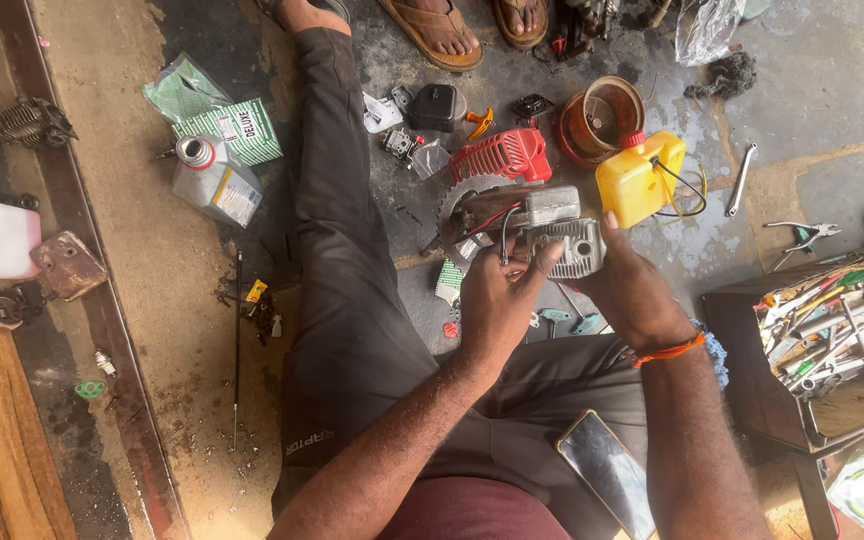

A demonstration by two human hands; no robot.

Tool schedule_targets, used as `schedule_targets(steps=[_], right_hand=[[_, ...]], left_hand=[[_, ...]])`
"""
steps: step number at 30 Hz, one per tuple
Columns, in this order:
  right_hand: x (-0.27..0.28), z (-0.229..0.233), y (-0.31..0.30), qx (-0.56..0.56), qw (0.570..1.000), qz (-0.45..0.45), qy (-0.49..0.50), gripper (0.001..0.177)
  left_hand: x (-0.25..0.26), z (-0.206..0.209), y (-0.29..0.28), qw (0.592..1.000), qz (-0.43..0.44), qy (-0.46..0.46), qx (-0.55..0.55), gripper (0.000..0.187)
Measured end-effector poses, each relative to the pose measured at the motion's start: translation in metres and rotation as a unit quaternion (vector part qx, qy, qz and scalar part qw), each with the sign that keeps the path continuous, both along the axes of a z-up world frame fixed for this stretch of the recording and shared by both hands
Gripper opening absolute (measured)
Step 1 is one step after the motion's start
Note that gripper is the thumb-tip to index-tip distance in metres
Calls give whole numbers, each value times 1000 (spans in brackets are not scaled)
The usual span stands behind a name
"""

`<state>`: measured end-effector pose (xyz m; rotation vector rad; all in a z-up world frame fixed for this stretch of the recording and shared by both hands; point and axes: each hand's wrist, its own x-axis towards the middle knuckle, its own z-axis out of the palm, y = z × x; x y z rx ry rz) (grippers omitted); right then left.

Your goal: The person sits on the floor and works on a small engine block, using a screwdriver to tighten or loosen screws. They handle the engine with both hands, rotate it to access different sides, and occasionally reach for tools from a nearby toolbox.

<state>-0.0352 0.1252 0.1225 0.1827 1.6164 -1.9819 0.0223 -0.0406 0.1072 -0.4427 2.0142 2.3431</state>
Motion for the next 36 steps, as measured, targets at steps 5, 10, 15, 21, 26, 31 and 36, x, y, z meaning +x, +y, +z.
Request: schedule_targets(steps=[5, 10, 15, 21, 26, 31, 36], right_hand=[[0, 4, 1, -64, 995, -26, -66, 52], [4, 9, -6, -88, 992, -28, -85, 54], [5, 11, -11, -83, 994, -16, -74, 54], [6, 11, -16, -74, 997, -7, -34, 48], [6, 3, -17, -71, 997, -38, 1, 45], [9, 2, -20, -14, 997, -78, 2, 37], [8, -4, -21, -5, 996, -88, 12, 34]], left_hand=[[-4, -4, -4, 998, 1, -60, -10, 49], [-4, -12, -3, 998, 16, -15, 59, 54], [-9, -4, -4, 997, 0, -77, -1, 62], [-16, 0, 1, 998, 1, -70, 2, 68], [-20, 3, -1, 995, -11, -89, 47, 69], [-20, 0, -1, 993, -18, -86, 80, 68], [-20, -8, -1, 989, -16, -96, 113, 66]])
